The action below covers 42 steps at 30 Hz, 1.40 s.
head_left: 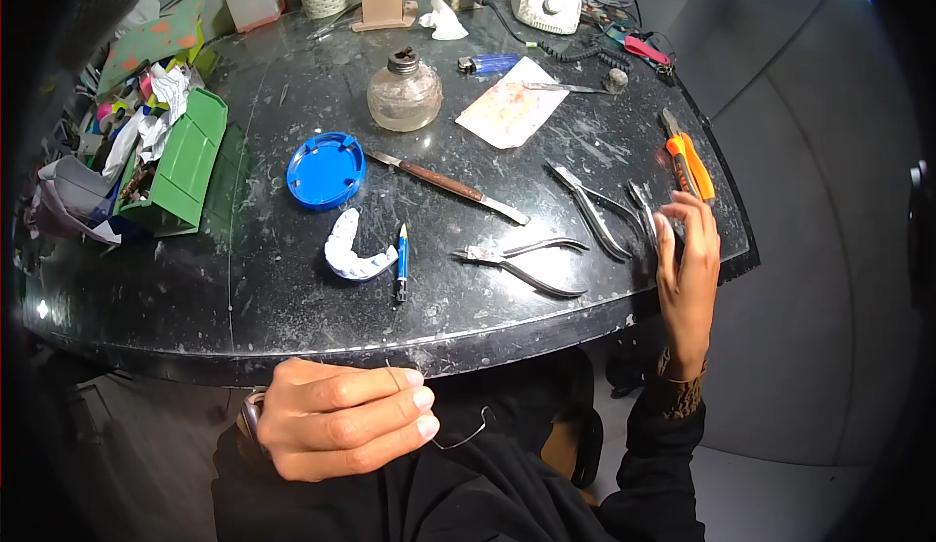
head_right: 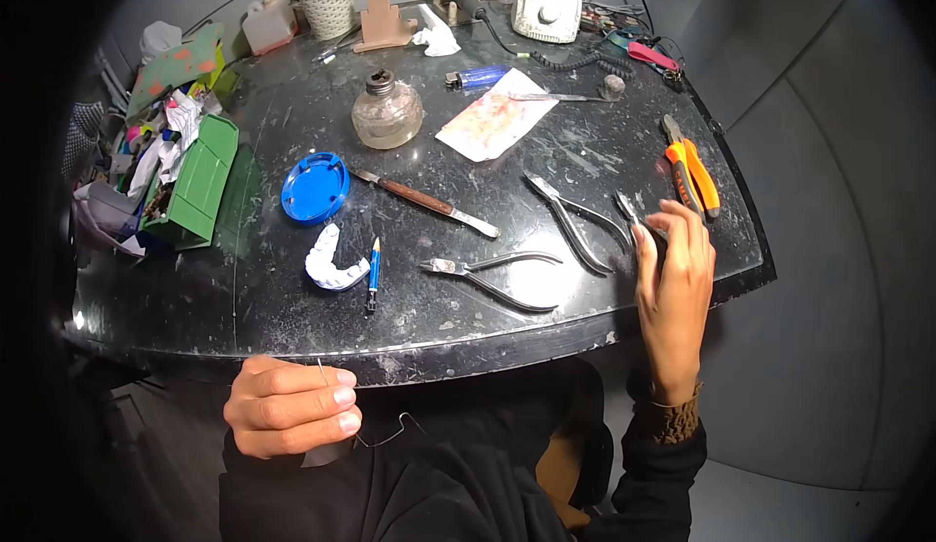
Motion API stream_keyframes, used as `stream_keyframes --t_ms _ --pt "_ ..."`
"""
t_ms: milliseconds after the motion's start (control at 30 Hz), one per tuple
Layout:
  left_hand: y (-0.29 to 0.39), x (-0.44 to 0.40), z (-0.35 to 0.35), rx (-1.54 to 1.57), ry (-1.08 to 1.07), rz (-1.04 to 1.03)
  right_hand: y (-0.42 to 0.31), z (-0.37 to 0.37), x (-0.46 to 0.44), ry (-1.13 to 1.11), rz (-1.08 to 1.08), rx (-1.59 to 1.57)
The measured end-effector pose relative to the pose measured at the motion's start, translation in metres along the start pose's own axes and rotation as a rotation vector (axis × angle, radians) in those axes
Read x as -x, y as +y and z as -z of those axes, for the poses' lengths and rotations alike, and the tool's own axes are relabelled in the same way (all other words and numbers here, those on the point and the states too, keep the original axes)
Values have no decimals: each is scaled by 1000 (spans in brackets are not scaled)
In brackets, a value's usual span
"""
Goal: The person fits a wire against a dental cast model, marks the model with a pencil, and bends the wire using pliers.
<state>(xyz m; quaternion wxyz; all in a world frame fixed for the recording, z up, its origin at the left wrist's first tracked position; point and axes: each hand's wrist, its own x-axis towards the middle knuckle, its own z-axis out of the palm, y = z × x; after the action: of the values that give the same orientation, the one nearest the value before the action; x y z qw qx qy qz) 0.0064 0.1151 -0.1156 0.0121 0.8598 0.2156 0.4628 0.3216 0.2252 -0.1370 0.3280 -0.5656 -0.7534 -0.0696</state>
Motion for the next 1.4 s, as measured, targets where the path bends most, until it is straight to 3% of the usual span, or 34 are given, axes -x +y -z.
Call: stream_keyframes --t_ms 100,233,300,367,567,733,833,1033,1100,1400 --pt "1 -2 0 10 -6 22 -20 -1 -11 -32 79 -115" --pt "2 0 -1 -3 45 7 -51 -7 -13 -334 339 -421" --pt "2 1 -3 0 94 -3 -61 -15 -3 -441 398 -303" --pt "2 1 -2 22 117 -28 -68 -24 3 -411 472 -159" --pt "1 4 -1 81 187 -93 -64 -24 4 -449 510 -96" --pt "1 4 -5 114 203 -81 -67 -15 13 -283 461 -439" --pt "2 2 -9 141 199 -74 -65 -10 14 -358 401 -627" --pt "7 -6 -15 228 254 -28 -71 -19 46 -1030 301 -1595" --pt "10 -9 -21 242 292 -19 -81 -19 52 -1132 354 -1615" --pt "12 -10 -22 308 219 -13 -103 -16 54 -895 547 -1699"
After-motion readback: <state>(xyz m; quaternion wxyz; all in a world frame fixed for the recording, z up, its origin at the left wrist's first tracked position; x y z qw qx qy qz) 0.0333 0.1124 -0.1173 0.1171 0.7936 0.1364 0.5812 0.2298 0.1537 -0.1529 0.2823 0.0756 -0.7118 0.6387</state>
